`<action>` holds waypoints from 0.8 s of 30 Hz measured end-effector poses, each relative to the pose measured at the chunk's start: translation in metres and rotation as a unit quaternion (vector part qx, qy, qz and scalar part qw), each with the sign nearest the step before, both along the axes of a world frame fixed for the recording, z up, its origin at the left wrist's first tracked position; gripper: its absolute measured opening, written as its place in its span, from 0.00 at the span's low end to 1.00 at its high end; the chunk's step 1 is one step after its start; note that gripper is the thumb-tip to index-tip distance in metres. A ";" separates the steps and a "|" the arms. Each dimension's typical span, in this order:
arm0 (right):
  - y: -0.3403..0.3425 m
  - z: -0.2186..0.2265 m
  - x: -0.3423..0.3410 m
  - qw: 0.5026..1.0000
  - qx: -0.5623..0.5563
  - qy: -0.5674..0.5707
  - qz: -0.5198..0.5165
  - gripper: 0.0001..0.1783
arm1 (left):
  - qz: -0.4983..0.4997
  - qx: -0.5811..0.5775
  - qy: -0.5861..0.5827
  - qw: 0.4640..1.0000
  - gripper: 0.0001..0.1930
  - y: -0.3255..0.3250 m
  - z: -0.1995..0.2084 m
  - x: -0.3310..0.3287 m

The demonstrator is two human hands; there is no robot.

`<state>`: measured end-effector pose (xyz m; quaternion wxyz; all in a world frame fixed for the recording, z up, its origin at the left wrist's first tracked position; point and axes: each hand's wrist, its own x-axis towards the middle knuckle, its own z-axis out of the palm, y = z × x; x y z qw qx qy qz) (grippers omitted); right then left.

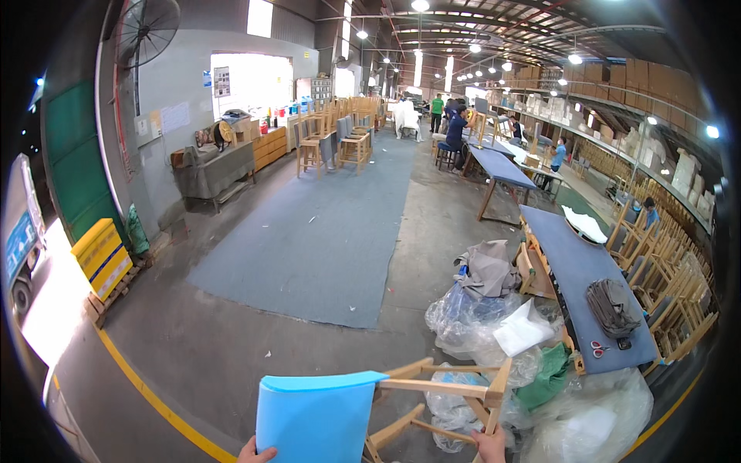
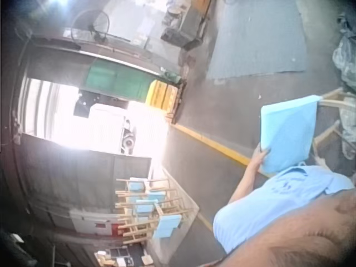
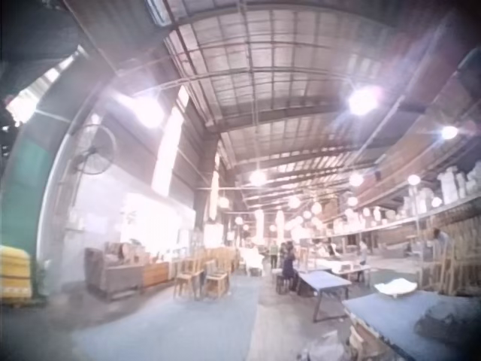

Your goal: The person handles a roll of white foam and a sheet of blue foam in a workshop. They use scissors to cut the blue foam into specific shapes, trimming the edges and corners to fit a chair frame. The person repeatedly cuts and adjusts the foam pieces throughout the clip.

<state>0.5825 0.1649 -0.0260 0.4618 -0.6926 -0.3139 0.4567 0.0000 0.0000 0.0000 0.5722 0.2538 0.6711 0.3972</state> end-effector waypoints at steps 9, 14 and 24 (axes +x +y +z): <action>0.186 0.021 -0.097 0.995 0.075 -0.007 0.061 0.17 | 0.141 0.129 0.036 0.981 0.32 0.109 0.032 -0.011; 0.348 0.009 -0.134 0.991 0.068 -0.032 0.107 0.18 | 0.170 0.130 0.077 0.974 0.31 0.234 0.027 -0.013; 0.621 -0.031 -0.189 0.987 -0.076 -0.045 0.133 0.20 | 0.161 0.098 0.159 0.969 0.25 0.491 0.063 -0.031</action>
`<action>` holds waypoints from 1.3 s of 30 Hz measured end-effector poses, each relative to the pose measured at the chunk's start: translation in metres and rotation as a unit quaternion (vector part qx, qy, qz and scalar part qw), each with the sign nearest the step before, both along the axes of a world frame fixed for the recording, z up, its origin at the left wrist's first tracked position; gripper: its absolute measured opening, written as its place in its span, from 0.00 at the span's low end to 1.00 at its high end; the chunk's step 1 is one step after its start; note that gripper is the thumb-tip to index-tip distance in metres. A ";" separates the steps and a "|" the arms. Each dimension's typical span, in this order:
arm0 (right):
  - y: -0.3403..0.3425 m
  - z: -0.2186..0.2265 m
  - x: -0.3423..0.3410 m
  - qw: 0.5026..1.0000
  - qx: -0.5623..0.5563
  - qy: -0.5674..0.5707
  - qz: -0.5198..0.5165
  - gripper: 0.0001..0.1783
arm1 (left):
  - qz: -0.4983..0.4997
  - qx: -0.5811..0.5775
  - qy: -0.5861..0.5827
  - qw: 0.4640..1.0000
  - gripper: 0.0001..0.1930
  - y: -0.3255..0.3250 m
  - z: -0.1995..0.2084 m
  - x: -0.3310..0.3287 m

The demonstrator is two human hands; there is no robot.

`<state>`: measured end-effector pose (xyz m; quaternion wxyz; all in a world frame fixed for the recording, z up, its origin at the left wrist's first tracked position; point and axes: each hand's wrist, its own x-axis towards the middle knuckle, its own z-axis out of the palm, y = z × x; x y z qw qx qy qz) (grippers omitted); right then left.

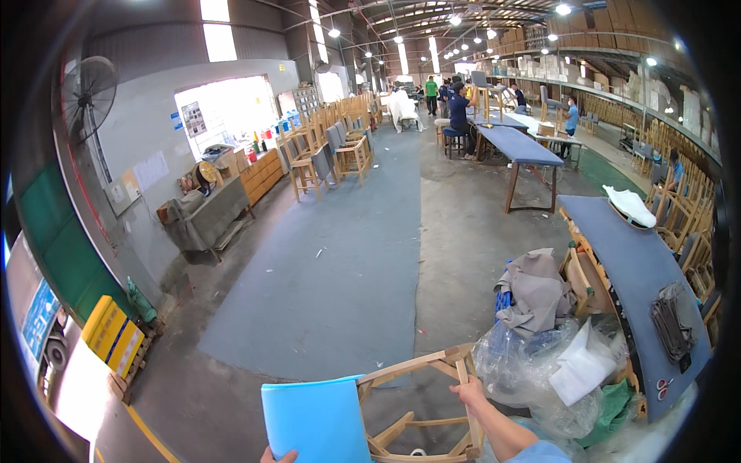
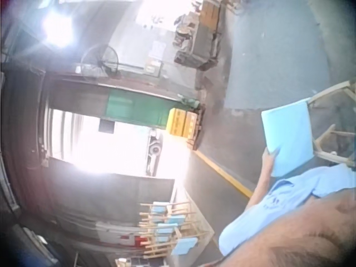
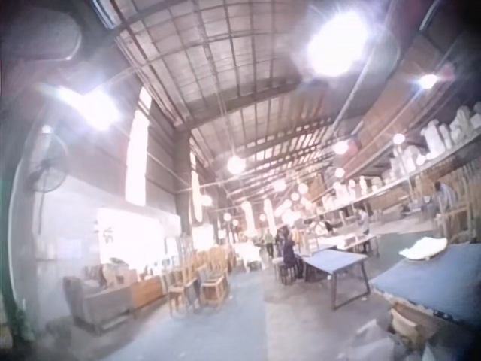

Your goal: The person handles a roll of white foam and a sheet of blue foam in a workshop. They use scissors to cut the blue foam into specific shapes, trimming the edges and corners to fit a chair frame. The person repeatedly cuts and adjusts the foam pieces throughout the clip.

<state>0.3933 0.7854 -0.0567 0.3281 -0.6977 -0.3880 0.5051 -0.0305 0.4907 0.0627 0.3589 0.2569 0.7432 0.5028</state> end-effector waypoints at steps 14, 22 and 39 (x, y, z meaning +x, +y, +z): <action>0.126 -0.055 -0.038 0.974 -0.068 -0.216 0.005 0.44 | -0.098 -0.002 0.285 0.954 0.28 0.192 -0.011 -0.036; 0.038 -0.040 -0.081 0.972 0.012 -0.218 -0.081 0.44 | -0.393 0.115 0.555 0.724 0.31 0.326 0.008 0.001; -0.221 -0.070 -0.146 0.949 -0.202 -0.082 -0.230 0.20 | -0.609 0.281 0.379 0.637 0.19 0.372 0.010 0.067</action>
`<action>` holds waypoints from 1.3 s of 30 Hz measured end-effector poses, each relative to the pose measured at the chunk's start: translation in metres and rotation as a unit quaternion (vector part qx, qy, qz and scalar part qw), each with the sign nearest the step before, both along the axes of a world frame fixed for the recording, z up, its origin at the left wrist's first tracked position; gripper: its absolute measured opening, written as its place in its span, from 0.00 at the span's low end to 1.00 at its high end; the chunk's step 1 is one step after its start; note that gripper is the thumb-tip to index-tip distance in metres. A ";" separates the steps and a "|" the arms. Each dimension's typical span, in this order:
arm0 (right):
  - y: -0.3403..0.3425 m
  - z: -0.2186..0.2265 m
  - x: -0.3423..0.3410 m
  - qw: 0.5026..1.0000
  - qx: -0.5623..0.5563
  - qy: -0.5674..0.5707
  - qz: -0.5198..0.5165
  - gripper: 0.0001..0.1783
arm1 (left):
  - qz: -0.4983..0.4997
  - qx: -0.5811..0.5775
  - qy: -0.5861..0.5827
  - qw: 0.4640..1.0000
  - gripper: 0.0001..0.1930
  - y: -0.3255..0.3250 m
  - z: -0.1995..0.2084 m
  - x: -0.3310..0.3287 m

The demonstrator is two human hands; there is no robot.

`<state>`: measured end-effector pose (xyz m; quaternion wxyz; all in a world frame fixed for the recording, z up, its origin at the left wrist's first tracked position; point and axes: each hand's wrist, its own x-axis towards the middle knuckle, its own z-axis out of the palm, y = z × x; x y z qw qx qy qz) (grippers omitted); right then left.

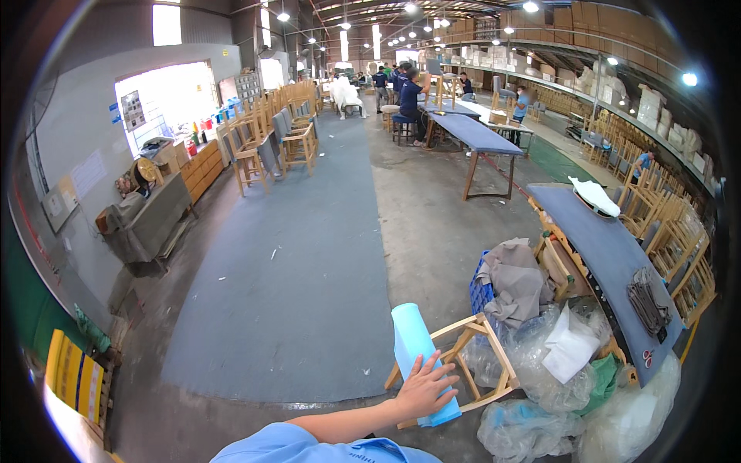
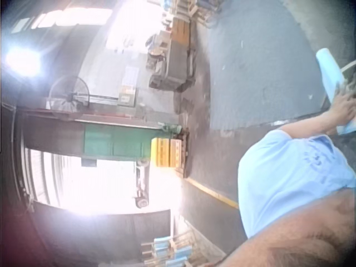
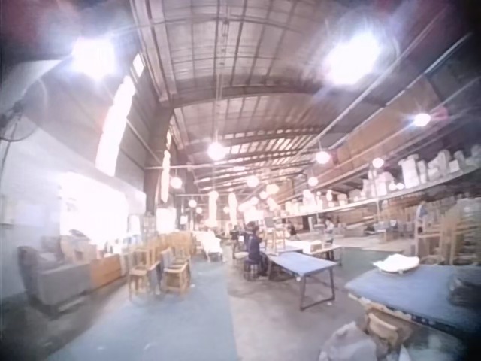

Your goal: The person handles a roll of white foam and a sheet of blue foam in a workshop. They use scissors to cut the blue foam into specific shapes, trimming the edges and corners to fit a chair frame. The person repeatedly cuts and adjusts the foam pieces throughout the clip.

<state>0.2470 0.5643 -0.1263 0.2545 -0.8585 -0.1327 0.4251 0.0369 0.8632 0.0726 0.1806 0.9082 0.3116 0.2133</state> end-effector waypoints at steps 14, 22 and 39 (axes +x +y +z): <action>0.092 0.064 -0.088 0.863 0.304 0.165 -0.367 0.39 | 0.143 -0.620 -0.315 0.705 0.29 0.250 -0.025 -0.081; 0.159 0.109 -0.151 0.752 0.466 0.132 -0.447 0.45 | 0.005 -0.741 -0.195 0.643 0.30 0.275 -0.084 -0.017; 0.170 0.154 -0.167 0.643 0.550 0.156 -0.510 0.45 | -0.092 -0.798 -0.087 0.589 0.29 0.220 -0.091 -0.016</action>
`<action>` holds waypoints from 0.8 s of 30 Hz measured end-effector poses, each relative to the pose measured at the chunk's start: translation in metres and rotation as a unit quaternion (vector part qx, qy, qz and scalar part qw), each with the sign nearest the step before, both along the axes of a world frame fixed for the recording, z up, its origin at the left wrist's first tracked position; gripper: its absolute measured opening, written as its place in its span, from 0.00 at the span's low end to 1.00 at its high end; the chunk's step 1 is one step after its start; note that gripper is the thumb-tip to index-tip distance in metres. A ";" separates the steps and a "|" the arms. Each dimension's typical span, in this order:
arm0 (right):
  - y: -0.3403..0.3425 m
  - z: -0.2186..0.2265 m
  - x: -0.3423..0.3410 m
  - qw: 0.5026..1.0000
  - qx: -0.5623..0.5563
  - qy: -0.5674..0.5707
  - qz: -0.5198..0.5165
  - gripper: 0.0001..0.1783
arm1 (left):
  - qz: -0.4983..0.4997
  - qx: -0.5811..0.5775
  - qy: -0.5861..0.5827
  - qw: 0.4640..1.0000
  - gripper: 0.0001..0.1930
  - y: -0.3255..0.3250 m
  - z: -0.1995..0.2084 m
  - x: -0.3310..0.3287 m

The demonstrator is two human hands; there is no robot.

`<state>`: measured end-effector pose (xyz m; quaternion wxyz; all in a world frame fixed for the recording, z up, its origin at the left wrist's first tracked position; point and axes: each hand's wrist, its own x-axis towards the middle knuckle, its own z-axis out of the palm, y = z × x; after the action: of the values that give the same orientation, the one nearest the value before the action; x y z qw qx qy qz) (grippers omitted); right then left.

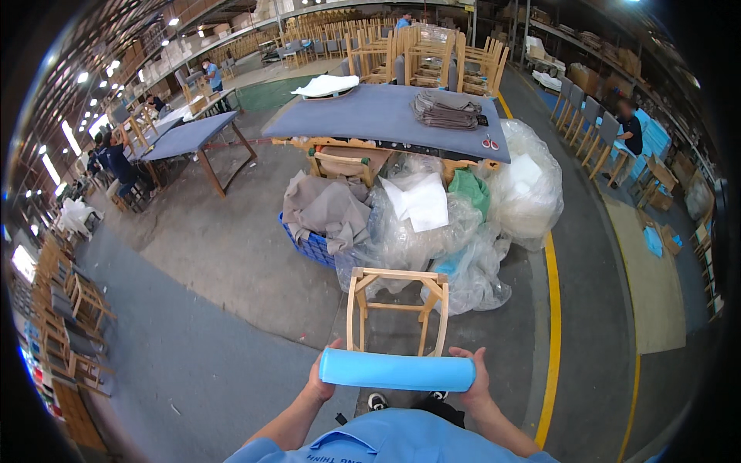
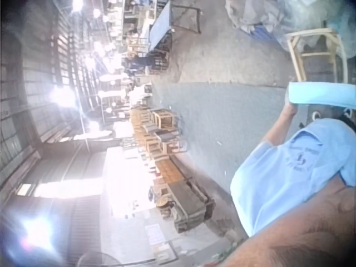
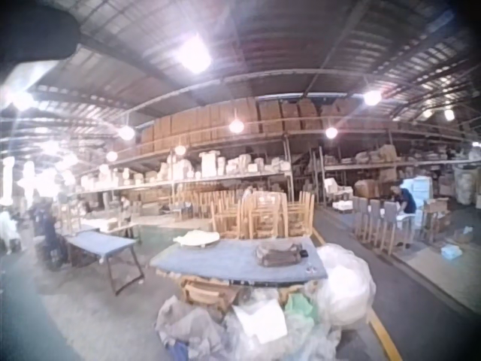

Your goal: The person handles a roll of white foam and a sheet of blue foam in a workshop. They use scissors to cut the blue foam into specific shapes, trimming the edges and corners to fit a chair frame. The person repeatedly cuts and adjusts the foam pieces throughout the clip.

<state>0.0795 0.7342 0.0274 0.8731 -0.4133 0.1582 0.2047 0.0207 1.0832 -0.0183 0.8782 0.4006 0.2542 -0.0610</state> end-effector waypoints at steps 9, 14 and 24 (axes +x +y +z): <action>-0.029 -0.010 0.006 0.993 -0.097 -0.038 0.052 0.45 | 0.027 0.117 0.094 0.988 0.29 -0.001 0.006 0.014; -0.082 -0.021 0.008 0.962 -0.263 -0.046 0.051 0.33 | 0.301 0.327 0.072 0.893 0.25 0.008 0.054 0.004; -0.351 -0.063 0.013 0.927 -0.362 0.036 0.087 0.17 | 0.086 0.784 0.143 0.597 0.14 -0.180 0.090 0.031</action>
<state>0.0923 0.3836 -0.0356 0.6367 -0.7059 0.2161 0.2228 0.0512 0.9031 0.0713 0.1792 0.8973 0.3603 0.1813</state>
